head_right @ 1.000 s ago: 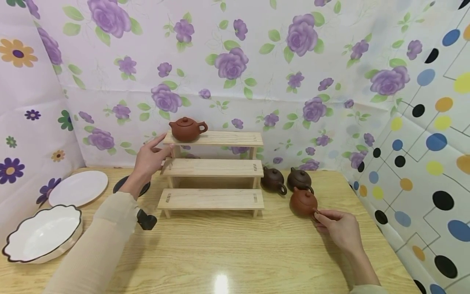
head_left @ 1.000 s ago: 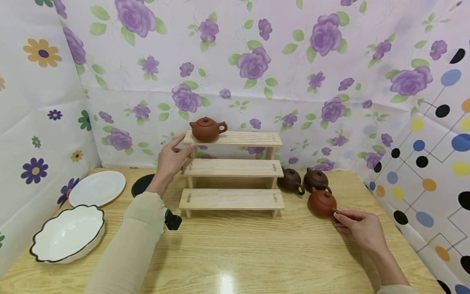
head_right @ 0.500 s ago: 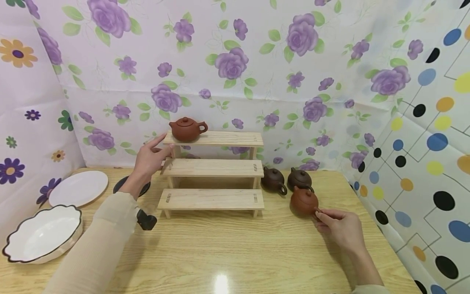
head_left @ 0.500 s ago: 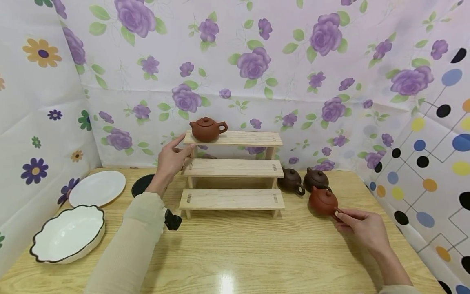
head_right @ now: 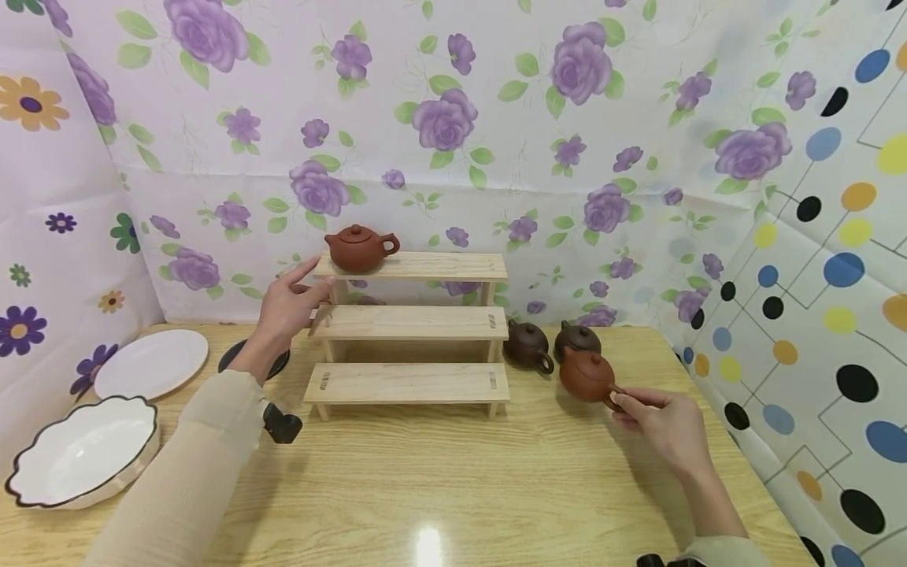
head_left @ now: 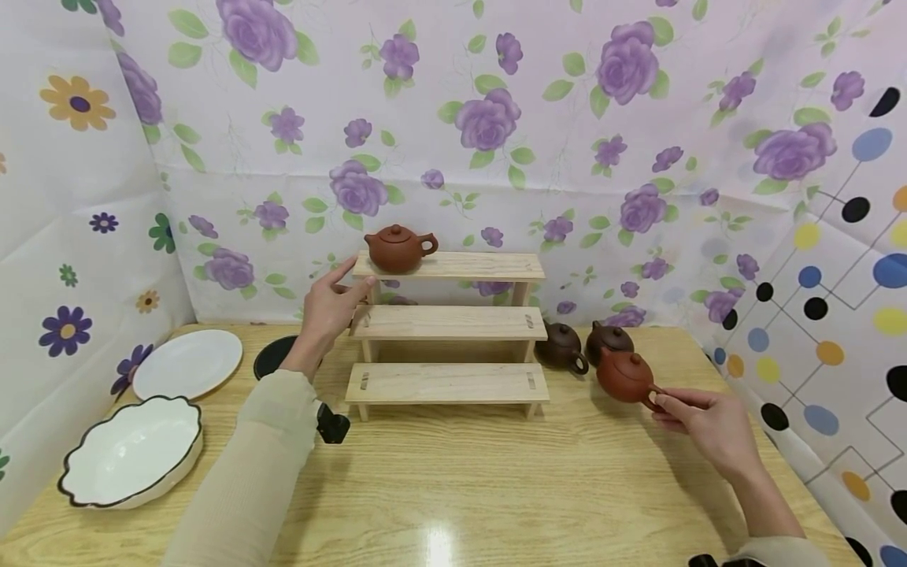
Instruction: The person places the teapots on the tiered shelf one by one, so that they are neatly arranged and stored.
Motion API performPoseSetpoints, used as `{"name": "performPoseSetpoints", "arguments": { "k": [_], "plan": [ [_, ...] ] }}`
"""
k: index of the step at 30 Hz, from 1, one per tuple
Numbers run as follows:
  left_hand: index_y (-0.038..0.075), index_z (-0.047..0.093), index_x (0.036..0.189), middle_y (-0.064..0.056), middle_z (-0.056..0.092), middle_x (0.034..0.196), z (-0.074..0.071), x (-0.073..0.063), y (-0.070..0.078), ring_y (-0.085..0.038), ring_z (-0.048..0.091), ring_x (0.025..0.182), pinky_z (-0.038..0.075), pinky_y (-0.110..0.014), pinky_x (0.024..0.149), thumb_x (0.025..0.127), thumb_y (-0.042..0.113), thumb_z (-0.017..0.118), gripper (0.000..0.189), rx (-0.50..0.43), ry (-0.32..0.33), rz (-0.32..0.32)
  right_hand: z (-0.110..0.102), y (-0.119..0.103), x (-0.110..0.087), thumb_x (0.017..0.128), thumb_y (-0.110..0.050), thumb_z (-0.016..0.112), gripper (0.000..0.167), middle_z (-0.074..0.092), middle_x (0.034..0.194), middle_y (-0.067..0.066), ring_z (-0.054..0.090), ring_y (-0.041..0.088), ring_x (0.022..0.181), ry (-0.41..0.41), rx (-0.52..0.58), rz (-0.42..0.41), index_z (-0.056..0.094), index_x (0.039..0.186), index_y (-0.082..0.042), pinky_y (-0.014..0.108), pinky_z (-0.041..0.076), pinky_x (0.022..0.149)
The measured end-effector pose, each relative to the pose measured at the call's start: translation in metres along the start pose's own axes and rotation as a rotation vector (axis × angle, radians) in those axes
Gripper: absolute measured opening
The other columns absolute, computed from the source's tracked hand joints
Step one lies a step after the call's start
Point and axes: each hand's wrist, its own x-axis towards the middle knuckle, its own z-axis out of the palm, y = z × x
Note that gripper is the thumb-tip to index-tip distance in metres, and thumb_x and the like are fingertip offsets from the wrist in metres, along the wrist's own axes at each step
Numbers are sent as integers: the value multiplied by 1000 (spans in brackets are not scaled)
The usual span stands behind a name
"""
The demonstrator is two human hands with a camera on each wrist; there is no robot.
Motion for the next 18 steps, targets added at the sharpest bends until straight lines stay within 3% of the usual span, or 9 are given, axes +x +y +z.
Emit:
{"name": "performPoseSetpoints", "arguments": {
  "k": [9,18],
  "plan": [
    [35,39,165,-20,73,117,0,0,0,-12,50,55,40,-28,52,105,48,65,66,-6,-3,1,1,-13,6,107,-12,64,40,80,106,16,80,12,83,7,-32,-68,63,134,17,31,63,77],
    [33,38,165,-20,73,115,-1,-2,0,-11,49,51,39,-27,50,106,46,64,66,-25,-11,11,2,-27,8,107,-15,66,45,82,96,-3,80,11,83,-8,7,-115,62,133,21,29,63,76]
  ]
}}
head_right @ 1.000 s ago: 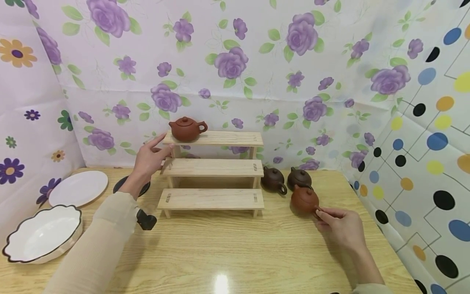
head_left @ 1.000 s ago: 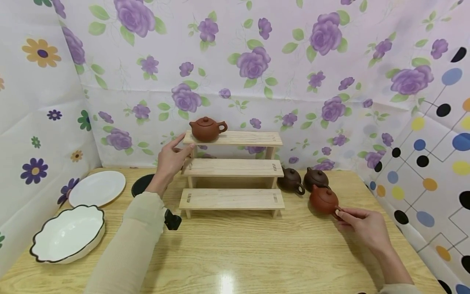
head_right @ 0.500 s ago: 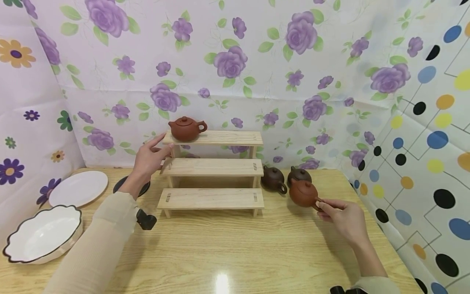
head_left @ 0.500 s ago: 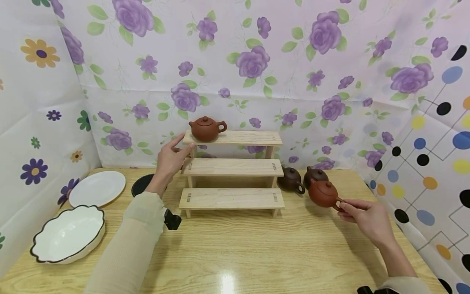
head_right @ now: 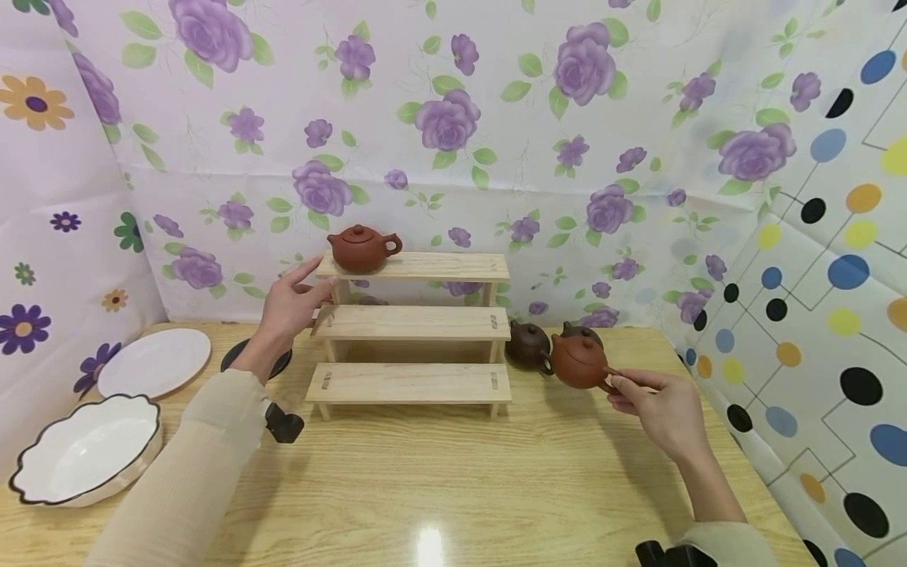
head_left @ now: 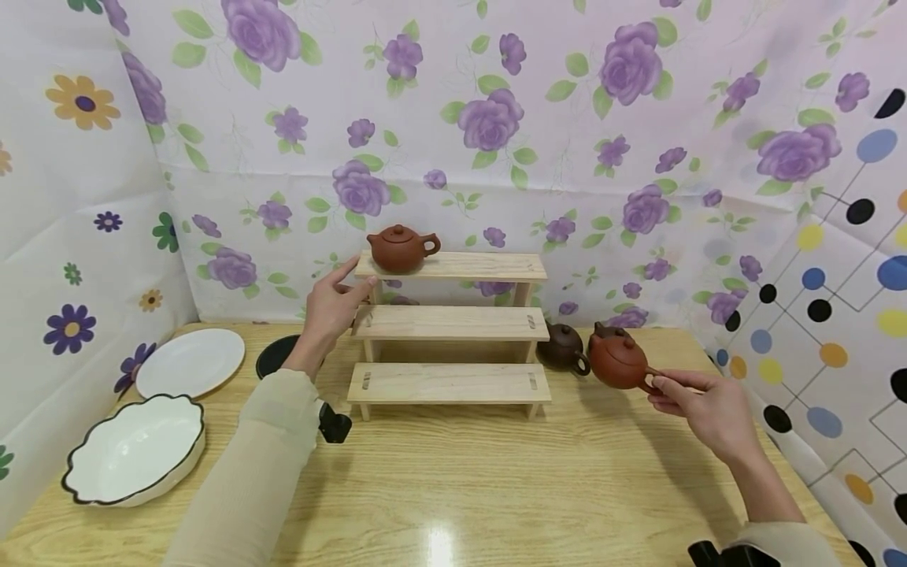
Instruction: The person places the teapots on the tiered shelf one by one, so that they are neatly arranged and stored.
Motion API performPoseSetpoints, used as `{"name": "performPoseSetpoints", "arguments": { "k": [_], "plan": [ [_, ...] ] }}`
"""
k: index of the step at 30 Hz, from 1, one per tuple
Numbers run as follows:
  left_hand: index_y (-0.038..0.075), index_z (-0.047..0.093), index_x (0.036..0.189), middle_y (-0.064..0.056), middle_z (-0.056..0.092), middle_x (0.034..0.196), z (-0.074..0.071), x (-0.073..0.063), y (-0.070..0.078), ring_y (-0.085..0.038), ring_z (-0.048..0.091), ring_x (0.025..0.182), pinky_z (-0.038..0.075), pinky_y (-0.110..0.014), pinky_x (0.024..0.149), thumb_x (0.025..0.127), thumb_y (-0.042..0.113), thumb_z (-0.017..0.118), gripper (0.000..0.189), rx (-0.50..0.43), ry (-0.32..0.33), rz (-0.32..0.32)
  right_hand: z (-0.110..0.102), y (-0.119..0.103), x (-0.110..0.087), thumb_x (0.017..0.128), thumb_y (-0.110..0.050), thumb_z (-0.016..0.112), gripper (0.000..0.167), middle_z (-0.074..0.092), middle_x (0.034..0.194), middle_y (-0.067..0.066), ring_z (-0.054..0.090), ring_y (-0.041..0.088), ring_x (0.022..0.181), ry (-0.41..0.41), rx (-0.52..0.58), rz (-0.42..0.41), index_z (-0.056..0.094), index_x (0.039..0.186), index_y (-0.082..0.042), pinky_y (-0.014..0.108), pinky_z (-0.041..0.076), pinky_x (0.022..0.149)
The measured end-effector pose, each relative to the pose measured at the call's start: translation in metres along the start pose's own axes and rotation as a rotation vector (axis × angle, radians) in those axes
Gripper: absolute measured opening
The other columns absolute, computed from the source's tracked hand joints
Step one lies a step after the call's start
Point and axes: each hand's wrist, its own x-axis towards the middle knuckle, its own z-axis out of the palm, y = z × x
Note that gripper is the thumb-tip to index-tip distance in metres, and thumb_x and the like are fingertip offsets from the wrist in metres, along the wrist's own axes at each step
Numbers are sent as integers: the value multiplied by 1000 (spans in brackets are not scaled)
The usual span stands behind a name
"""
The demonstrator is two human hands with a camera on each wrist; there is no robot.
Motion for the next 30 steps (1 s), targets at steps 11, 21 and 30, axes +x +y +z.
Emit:
{"name": "performPoseSetpoints", "arguments": {
  "k": [11,21,30],
  "plan": [
    [33,39,165,-22,73,117,1,0,-1,-10,49,48,40,-27,49,106,45,63,65,-19,-1,5,-1,-16,3,108,-20,64,43,81,104,9,80,9,85,-2,-84,-57,65,135,14,30,63,77],
    [35,39,165,-21,74,117,1,2,-3,-11,48,49,39,-27,49,106,47,64,65,-14,-1,-2,0,-33,12,108,-22,65,45,81,104,3,80,8,87,-17,-52,-88,65,134,14,28,63,78],
    [34,39,165,-20,73,116,1,2,-2,-12,50,51,39,-27,50,105,48,64,66,1,2,1,3,-48,24,109,-27,62,46,79,106,-7,79,8,91,-47,-58,-87,66,138,8,29,63,80]
  ]
}}
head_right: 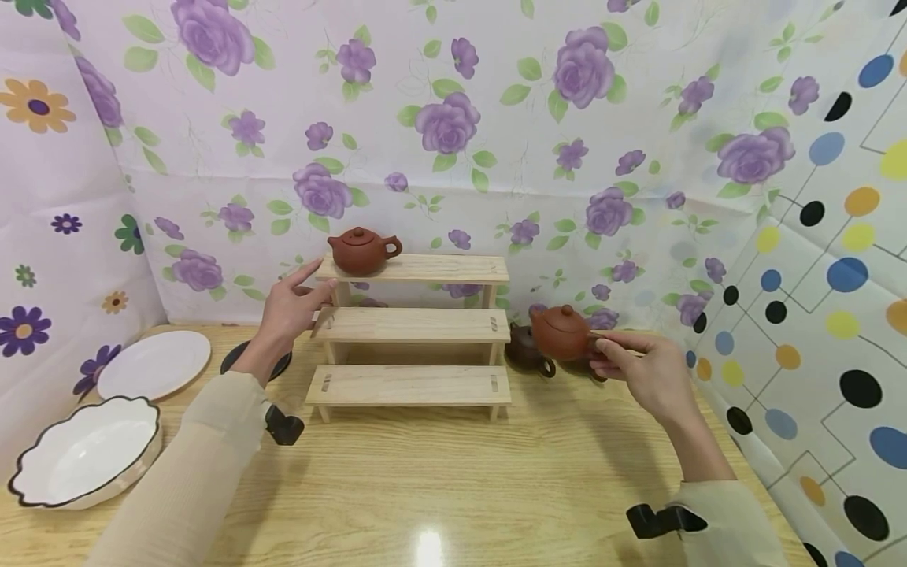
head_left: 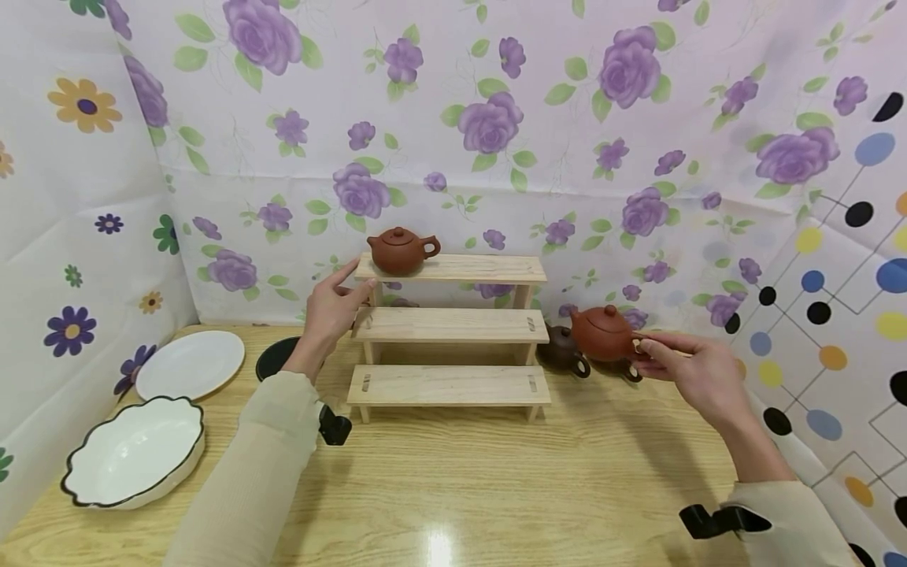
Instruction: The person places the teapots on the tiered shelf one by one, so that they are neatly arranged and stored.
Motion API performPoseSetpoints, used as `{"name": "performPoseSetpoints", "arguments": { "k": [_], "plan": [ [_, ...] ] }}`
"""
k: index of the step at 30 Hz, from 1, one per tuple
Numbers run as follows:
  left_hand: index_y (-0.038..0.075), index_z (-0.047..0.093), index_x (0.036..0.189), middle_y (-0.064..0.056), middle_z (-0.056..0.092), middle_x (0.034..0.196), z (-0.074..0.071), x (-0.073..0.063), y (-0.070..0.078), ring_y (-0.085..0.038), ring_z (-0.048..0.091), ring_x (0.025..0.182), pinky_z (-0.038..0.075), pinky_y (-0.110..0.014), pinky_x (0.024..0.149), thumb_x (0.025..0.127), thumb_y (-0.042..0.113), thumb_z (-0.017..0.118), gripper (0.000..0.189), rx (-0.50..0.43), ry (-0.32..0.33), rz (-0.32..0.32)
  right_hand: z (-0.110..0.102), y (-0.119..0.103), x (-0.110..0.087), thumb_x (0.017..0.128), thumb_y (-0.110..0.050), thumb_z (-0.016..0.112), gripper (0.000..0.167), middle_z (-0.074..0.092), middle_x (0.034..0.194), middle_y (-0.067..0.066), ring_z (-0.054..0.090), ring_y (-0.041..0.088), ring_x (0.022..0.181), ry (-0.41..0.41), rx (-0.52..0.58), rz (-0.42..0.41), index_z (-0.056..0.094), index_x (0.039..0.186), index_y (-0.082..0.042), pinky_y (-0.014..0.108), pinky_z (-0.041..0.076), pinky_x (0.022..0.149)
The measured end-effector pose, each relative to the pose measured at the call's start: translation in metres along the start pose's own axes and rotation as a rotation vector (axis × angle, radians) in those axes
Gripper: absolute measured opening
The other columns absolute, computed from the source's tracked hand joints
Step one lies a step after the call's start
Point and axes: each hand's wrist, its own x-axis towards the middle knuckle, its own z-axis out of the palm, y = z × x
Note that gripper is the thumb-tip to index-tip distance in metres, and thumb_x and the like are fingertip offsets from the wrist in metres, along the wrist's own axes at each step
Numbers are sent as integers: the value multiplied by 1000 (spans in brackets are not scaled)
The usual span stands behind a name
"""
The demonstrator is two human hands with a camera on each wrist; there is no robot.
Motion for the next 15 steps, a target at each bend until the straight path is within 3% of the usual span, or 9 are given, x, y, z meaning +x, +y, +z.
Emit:
{"name": "performPoseSetpoints", "arguments": {
  "k": [15],
  "plan": [
    [35,40,164,-20,74,115,0,1,-1,-11,50,51,38,-28,50,105,49,64,66,5,5,-9,19,-17,24,103,-24,71,49,82,99,-6,80,12,86,-44,153,-60,65,132,16,33,63,78]
  ]
}}
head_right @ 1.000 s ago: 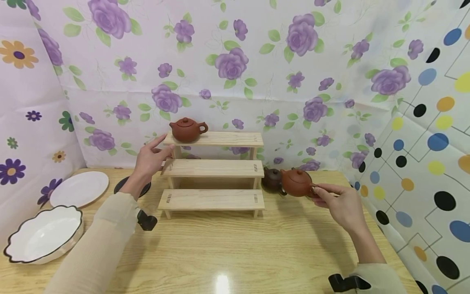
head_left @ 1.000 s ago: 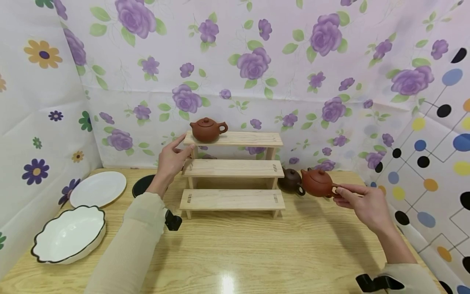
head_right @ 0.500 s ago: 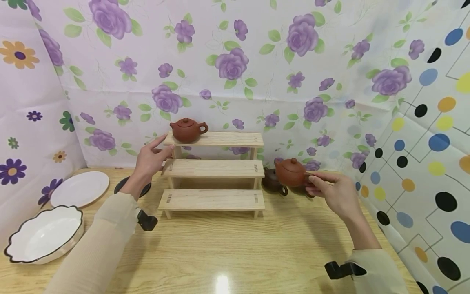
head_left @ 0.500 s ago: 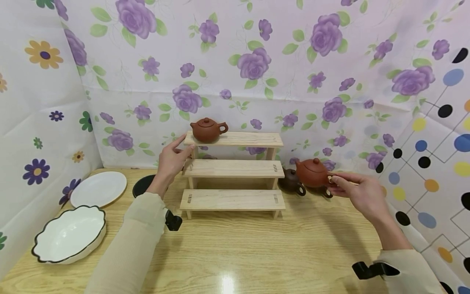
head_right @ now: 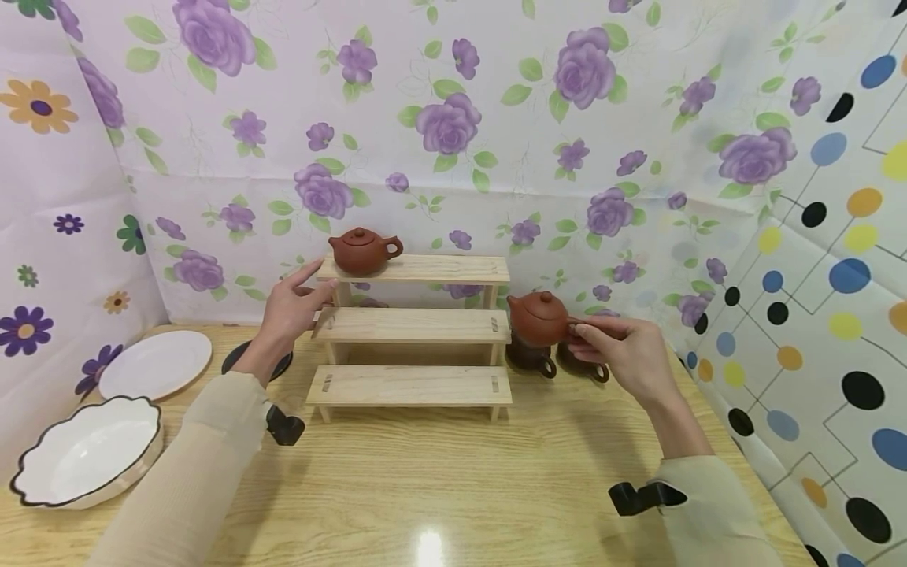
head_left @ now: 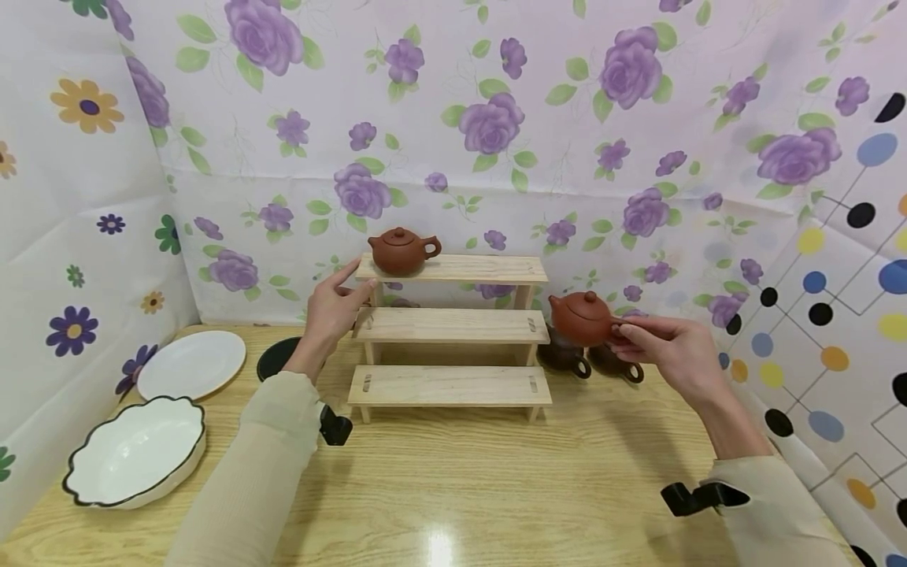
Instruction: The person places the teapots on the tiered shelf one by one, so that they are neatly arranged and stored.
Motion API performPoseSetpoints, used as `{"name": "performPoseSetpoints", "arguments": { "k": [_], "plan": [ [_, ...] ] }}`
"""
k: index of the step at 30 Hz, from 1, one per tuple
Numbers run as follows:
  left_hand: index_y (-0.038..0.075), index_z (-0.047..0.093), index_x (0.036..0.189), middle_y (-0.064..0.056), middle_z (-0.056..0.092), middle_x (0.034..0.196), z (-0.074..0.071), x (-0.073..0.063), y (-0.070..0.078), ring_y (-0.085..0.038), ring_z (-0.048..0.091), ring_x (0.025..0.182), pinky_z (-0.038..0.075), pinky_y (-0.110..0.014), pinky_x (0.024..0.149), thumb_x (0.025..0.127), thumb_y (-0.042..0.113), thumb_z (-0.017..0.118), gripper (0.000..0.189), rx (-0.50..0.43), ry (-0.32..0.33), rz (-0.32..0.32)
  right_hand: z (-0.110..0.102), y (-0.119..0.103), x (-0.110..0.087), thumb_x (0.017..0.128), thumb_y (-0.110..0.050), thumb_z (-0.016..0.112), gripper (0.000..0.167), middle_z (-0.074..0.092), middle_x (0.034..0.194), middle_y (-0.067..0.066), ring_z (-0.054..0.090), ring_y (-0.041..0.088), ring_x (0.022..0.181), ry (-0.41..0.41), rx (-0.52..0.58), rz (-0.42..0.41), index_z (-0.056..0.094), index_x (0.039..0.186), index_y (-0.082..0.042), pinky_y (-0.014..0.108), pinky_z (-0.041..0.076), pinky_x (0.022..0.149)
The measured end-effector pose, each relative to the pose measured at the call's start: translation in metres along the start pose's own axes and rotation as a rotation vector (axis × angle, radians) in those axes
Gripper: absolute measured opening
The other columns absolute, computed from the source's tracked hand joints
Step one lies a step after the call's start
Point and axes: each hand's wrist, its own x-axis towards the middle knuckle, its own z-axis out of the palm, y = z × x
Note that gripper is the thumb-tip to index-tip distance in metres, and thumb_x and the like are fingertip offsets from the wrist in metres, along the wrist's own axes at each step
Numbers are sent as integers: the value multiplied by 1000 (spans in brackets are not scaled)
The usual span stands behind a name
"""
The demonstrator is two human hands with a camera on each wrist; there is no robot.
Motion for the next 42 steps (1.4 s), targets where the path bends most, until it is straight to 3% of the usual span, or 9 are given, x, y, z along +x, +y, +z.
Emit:
{"name": "performPoseSetpoints", "arguments": {
  "k": [8,16,26,42],
  "plan": [
    [34,40,164,-17,73,107,0,0,1,-9,46,48,38,-28,49,105,48,64,66,-17,0,1,9,-12,13,102,-27,74,48,83,100,-1,80,13,88,-15,12,-6,70,129,11,33,63,79],
    [34,40,165,-23,73,113,0,0,1,-9,47,49,38,-27,49,105,47,64,65,-23,1,-7,19,-23,30,100,-24,75,43,83,99,1,81,15,86,-41,98,-17,72,127,10,36,63,79],
    [36,39,164,-19,73,114,-1,0,1,-10,48,50,38,-28,49,105,47,64,65,-27,-6,-17,30,-33,46,98,-20,78,46,83,98,3,81,16,85,-72,165,-54,70,127,14,32,63,78],
    [35,39,164,-21,74,119,-1,0,0,-10,46,48,38,-28,50,105,47,64,65,-31,-6,-9,36,-41,64,98,-20,78,45,83,97,3,81,19,84,-100,146,-58,71,127,13,32,63,79]
  ]
}}
